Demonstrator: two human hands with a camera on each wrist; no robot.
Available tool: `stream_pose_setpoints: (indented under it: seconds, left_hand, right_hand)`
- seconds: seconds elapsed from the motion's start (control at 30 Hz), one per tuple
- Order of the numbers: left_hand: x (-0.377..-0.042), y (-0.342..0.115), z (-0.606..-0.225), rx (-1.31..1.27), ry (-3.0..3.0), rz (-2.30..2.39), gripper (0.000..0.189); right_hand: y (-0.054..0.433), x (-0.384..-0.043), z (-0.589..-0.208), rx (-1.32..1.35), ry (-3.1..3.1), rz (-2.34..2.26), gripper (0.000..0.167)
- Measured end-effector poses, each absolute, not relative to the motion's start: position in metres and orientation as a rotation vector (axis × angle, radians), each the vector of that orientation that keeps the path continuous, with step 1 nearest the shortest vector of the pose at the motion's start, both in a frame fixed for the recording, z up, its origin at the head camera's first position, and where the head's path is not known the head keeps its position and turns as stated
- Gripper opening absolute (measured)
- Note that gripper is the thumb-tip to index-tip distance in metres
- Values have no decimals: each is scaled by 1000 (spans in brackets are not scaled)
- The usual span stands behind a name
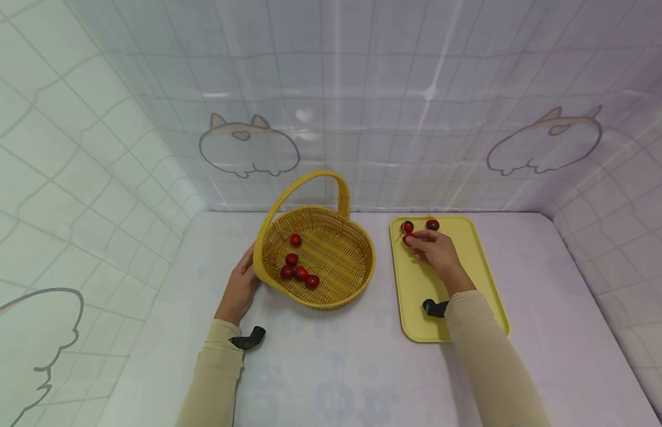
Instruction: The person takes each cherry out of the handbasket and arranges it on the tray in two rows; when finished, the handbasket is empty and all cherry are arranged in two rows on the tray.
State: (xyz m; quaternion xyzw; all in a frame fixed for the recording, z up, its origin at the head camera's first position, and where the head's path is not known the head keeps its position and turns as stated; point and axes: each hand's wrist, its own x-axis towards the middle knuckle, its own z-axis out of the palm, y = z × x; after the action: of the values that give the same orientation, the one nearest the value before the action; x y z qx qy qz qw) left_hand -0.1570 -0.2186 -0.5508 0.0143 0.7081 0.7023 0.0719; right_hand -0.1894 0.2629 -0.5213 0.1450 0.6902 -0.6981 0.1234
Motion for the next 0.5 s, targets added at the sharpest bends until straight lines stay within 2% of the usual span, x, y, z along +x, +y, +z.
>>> stream_pose_setpoints:
  seconds: [0.2, 0.5]
  left_hand:
    - [-155, -217, -549, 52, 2116, 2125, 61]
    - [-157, -219, -550, 44, 2143, 2101, 58]
  right_hand:
    - [262, -191, -527, 417, 2118, -1979, 47]
    - [258, -192, -526, 447, 2198, -1913, 54]
